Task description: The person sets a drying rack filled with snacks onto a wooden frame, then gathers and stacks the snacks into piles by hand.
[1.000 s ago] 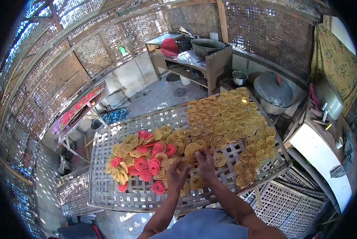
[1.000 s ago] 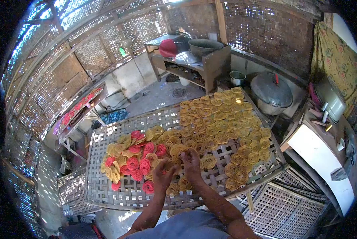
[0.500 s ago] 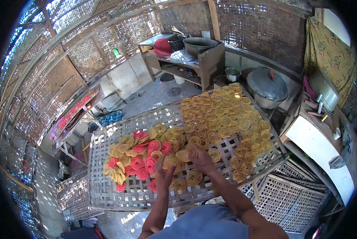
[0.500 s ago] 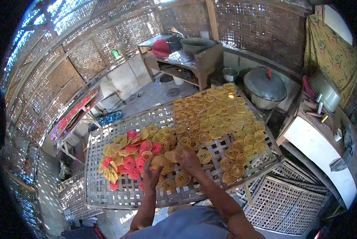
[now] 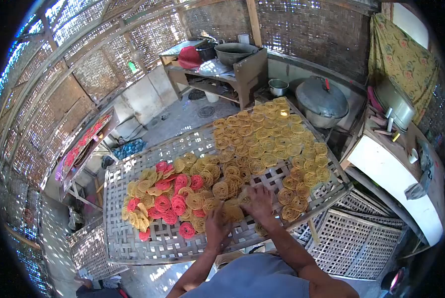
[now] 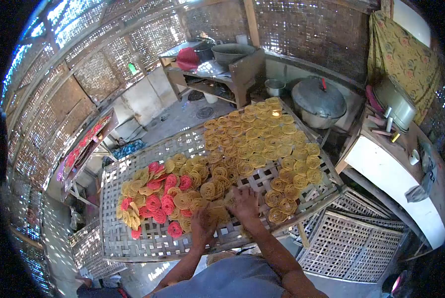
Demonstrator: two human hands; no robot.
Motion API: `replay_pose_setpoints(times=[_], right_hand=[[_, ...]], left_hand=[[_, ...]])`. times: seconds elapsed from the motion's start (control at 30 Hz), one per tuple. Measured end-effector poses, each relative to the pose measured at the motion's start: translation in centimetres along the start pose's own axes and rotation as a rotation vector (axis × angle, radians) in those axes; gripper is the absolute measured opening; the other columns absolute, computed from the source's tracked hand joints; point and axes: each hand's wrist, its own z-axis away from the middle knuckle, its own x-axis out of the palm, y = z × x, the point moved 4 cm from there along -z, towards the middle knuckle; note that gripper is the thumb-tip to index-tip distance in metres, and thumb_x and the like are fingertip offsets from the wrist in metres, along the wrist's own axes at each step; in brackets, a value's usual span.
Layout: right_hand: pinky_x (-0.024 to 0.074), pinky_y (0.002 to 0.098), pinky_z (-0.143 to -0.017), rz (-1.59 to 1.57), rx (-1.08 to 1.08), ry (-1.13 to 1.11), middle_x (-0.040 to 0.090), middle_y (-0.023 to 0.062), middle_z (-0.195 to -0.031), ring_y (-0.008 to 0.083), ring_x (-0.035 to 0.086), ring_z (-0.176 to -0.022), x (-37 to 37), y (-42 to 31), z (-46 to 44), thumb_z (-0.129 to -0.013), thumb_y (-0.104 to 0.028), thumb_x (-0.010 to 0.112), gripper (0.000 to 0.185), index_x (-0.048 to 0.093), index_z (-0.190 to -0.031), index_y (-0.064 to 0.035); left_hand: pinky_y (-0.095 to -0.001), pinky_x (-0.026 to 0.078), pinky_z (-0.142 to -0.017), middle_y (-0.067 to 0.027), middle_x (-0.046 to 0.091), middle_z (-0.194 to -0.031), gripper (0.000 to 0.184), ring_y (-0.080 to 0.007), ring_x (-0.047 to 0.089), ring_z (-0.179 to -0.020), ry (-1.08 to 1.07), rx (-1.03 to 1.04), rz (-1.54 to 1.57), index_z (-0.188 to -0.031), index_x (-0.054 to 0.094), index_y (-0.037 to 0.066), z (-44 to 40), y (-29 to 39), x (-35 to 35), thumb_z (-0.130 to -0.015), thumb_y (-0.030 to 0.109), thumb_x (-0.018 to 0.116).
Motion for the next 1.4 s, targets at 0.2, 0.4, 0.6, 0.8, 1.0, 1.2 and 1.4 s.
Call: replay_pose_setpoints(times=[0.2, 0.4, 0.6, 0.8, 1.0, 1.2, 1.4], right_hand=[[0.0514, 0.041, -0.084, -0.678, 0.203, 0.065, 0.059, 0.0142, -0.106, 0.0285, 0.061, -0.096, 1.6, 1.8, -0.6, -0.073, -0.028, 0.085, 0.054, 0.062, -0.115, -0.0026], [0.0524, 0.0311, -0.084, -1.218, 0.361, 0.142, 0.067, 0.0074, -0.104, 0.0166, 0.063, -0.093, -1.6, 1.4, -1.9, -0.08, -0.018, 0.082, 0.047, 0.062, -0.116, 0.0032], [0.0537, 0.0282, -0.086, -1.518, 0.378, 0.006, 0.068, 0.0084, -0.109, 0.0156, 0.065, -0.096, -1.3, -1.0, -1.0, -0.084, -0.014, 0.08, 0.047, 0.059, -0.122, 0.0043], [0.0538, 0.0291, -0.089, -1.615, 0.363, -0.091, 0.067, 0.0082, -0.111, 0.0162, 0.065, -0.1, -0.9, -2.7, 0.4, -0.089, -0.013, 0.074, 0.041, 0.058, -0.124, 0.0025], [0.0571, 0.029, -0.084, -1.853, 0.367, -0.033, 0.066, 0.0055, -0.108, 0.0134, 0.066, -0.093, -1.8, -2.6, 1.5, -0.089, -0.014, 0.074, 0.037, 0.058, -0.12, -0.0014], [0.0509, 0.0257, -0.09, -1.202, 0.208, 0.033, 0.064, 0.0081, -0.12, 0.0126, 0.061, -0.106, -0.1, -0.4, 0.3, -0.092, -0.016, 0.072, 0.038, 0.06, -0.122, 0.0027], [0.0369, 0.0459, -0.11, -0.484, -0.034, 0.17, 0.052, 0.0184, -0.139, 0.0372, 0.049, -0.127, -1.3, 0.0, 1.0, -0.083, -0.031, 0.073, 0.063, 0.054, -0.136, -0.0035]], left_hand=[[-0.0355, 0.048, -0.096, -0.0108, 0.062, -0.117, 0.058, -0.0249, 0.06, -0.112, 0.169, -0.091, 0.422, -0.131, 0.058, 0.006, -0.6, -2.1, -1.0, -0.076, -0.002, 0.074], [-0.0358, 0.045, -0.104, -0.0106, 0.059, -0.133, 0.062, -0.0234, 0.056, -0.124, 0.371, -0.037, 0.447, -0.135, 0.052, 0.004, -2.7, -3.2, -3.8, -0.079, 0.002, 0.078], [-0.0376, 0.046, -0.104, -0.0128, 0.06, -0.131, 0.065, -0.0255, 0.058, -0.121, 0.446, 0.204, -0.001, -0.14, 0.05, 0.004, -4.5, 4.0, -6.1, -0.082, 0.013, 0.079], [-0.0325, 0.056, -0.08, -0.0095, 0.07, -0.105, 0.039, -0.0204, 0.069, -0.093, 0.035, -0.458, 0.959, -0.122, 0.061, 0.0, -4.3, 2.1, -1.3, -0.089, 0.016, 0.073], [-0.0266, 0.054, -0.056, -0.0049, 0.071, -0.09, 0.023, -0.0127, 0.067, -0.073, 0.215, -0.545, 1.267, -0.107, 0.066, 0.002, -4.1, -1.3, 1.0, -0.089, 0.015, 0.074], [-0.0397, 0.054, -0.092, -0.0135, 0.068, -0.117, 0.047, -0.0274, 0.067, -0.106, 0.163, -0.294, 0.582, -0.128, 0.058, 0.0, -4.3, 0.1, -3.2, -0.088, 0.019, 0.074], [-0.0477, 0.024, -0.119, -0.0179, 0.035, -0.156, 0.077, -0.0365, 0.023, -0.149, 0.168, 0.052, 0.019, -0.146, 0.043, 0.004, -2.2, 1.3, -2.0, -0.081, 0.023, 0.079]])
